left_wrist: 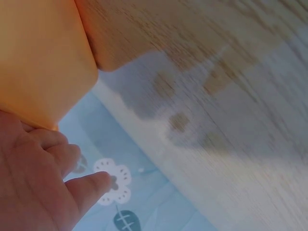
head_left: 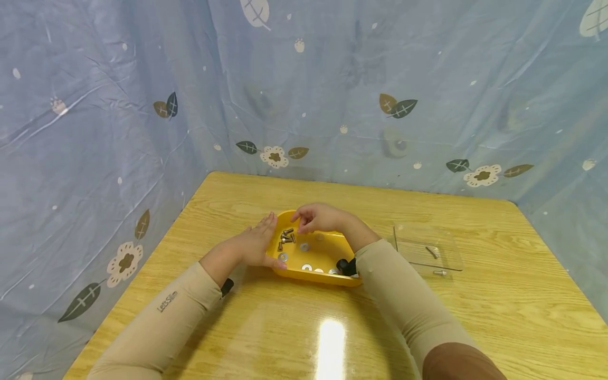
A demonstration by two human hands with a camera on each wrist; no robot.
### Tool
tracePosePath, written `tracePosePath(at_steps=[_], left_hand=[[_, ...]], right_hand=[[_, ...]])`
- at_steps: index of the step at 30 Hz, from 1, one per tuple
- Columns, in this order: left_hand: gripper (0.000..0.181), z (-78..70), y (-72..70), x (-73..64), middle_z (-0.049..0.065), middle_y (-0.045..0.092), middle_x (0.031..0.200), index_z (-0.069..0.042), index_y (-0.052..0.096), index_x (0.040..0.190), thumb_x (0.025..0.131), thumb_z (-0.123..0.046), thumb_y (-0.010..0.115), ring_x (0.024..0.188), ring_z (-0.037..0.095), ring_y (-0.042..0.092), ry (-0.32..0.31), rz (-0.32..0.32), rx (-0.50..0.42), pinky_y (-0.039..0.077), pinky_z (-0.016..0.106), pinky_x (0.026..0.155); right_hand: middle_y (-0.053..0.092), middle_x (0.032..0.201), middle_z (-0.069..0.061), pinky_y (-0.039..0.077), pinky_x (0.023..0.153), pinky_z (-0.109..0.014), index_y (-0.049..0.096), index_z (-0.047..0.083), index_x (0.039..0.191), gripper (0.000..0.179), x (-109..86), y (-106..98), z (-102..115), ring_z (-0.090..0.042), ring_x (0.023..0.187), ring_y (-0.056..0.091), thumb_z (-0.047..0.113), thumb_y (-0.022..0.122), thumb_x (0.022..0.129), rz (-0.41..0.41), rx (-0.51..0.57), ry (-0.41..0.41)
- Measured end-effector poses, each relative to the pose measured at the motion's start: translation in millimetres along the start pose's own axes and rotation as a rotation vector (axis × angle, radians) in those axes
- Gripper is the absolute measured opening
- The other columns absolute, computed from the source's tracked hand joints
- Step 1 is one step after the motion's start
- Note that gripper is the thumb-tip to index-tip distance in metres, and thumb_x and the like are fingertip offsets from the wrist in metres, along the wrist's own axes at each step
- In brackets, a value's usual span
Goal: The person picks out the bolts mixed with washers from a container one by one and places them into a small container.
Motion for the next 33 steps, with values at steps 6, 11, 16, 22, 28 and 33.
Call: tracePosePath(at_steps=[6, 11, 16, 22, 28, 33], left_hand=[[0.122, 2.1, 1.4, 2.0, 0.014, -0.013, 0.151, -0.001, -0.008, 0.145, 0.069, -0.073, 0.056, 0.139, 0.028, -0.005, -0.003, -0.004, -0.001, 0.015, 0.055, 0.106], [0.123, 2.9, 1.5, 2.3, 0.016, -0.011, 0.151, 0.000, -0.008, 0.145, 0.069, -0.074, 0.055, 0.139, 0.028, -0.004, 0.002, -0.010, 0.015, 0.015, 0.055, 0.106], [0.124, 2.2, 0.7, 2.6, 0.018, -0.011, 0.151, 0.000, -0.008, 0.144, 0.068, -0.075, 0.054, 0.139, 0.029, -0.004, 0.011, -0.012, 0.007, 0.015, 0.055, 0.106], [0.123, 0.8, -1.1, 1.5, 0.018, -0.011, 0.151, 0.000, -0.008, 0.144, 0.069, -0.073, 0.055, 0.139, 0.029, -0.003, 0.005, -0.008, 0.001, 0.014, 0.055, 0.107], [0.123, -0.6, -1.8, 1.8, 0.018, -0.011, 0.151, 0.000, -0.009, 0.144, 0.069, -0.073, 0.055, 0.139, 0.029, -0.003, 0.006, -0.001, -0.007, 0.014, 0.055, 0.106], [0.123, 0.8, -0.6, 2.3, 0.018, -0.011, 0.151, 0.000, -0.009, 0.144, 0.069, -0.073, 0.056, 0.139, 0.030, -0.003, 0.000, -0.003, 0.003, 0.015, 0.055, 0.106]], right_hand=[[0.064, 0.084, -0.009, 0.041, 0.056, -0.025, 0.051, -0.001, 0.124, 0.040, 5.7, 9.6, -8.6, -0.035, 0.070, 0.052, 0.009, 0.062, 0.087, 0.037, -0.037, 0.046], [0.065, 0.080, -0.008, 0.041, 0.054, -0.023, 0.050, 0.001, 0.125, 0.044, 10.4, 13.8, -16.4, -0.024, 0.063, 0.053, 0.009, 0.064, 0.084, 0.049, -0.059, 0.069], [0.065, 0.076, -0.007, 0.044, 0.059, -0.020, 0.052, 0.000, 0.121, 0.039, 15.5, 21.7, -23.7, -0.015, 0.065, 0.057, 0.007, 0.064, 0.084, 0.082, -0.115, 0.059], [0.066, 0.076, -0.005, 0.050, 0.065, -0.024, 0.052, 0.000, 0.120, 0.041, 19.3, 27.7, -32.8, -0.016, 0.069, 0.063, 0.007, 0.066, 0.083, 0.105, -0.142, 0.067], [0.064, 0.073, 0.000, 0.049, 0.064, -0.023, 0.053, 0.001, 0.120, 0.042, 19.8, 27.2, -34.0, -0.010, 0.066, 0.060, 0.014, 0.067, 0.083, 0.118, -0.153, 0.035], [0.062, 0.068, 0.000, 0.047, 0.061, -0.021, 0.054, 0.001, 0.118, 0.039, 21.8, 28.8, -32.8, -0.008, 0.061, 0.057, 0.014, 0.067, 0.083, 0.086, -0.200, 0.015]])
Point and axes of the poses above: each hand's wrist, its own x-axis towards the middle knuckle, its own y-axis out of the palm, z = x × y, the point moved 8 cm from there along x, towards the middle knuckle
